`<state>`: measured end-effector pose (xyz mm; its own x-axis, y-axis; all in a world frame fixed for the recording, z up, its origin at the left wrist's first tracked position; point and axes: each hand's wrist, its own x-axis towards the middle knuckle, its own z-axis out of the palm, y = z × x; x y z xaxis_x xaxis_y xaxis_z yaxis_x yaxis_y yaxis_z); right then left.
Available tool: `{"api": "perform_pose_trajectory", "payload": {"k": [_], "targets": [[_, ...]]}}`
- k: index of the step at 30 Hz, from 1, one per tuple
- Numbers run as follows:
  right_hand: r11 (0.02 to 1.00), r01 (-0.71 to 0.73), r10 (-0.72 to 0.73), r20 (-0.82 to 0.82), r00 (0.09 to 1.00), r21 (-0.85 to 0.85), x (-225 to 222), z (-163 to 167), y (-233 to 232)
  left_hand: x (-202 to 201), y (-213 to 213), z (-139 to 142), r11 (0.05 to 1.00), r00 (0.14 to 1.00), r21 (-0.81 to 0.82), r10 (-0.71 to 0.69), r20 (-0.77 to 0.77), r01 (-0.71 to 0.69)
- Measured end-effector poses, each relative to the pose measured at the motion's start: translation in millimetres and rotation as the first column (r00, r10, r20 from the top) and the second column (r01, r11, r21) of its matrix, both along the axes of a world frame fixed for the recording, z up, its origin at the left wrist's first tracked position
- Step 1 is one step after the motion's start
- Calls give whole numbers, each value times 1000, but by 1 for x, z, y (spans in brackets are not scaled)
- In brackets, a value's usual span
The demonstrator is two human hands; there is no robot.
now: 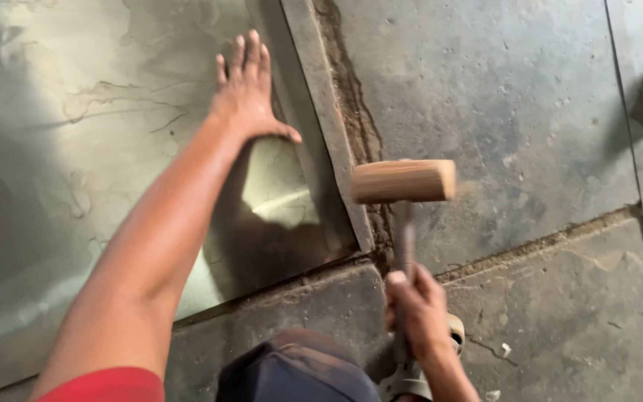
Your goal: The person uses a wooden mallet to repeatedly strike a metal bar placed on a large metal sheet. The person holds the bar with one hand and strikes it with the other, moving along the length of the bar.
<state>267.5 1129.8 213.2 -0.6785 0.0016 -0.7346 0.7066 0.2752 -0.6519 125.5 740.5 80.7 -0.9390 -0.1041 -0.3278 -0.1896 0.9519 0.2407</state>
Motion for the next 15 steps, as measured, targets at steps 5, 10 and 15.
{"api": "perform_pose_trajectory", "payload": {"k": [5,10,15], "targets": [[996,86,-87,-344,935,-18,6,-2,27,18,14,1,1000,1000,18,5,14,-5],[985,-150,156,-66,986,91,46,-17,33,15,16,5,999,999,26,44,31,-45],[989,20,8,-195,981,145,83,-16,43,11,18,8,999,999,29,38,6,-38]]}}
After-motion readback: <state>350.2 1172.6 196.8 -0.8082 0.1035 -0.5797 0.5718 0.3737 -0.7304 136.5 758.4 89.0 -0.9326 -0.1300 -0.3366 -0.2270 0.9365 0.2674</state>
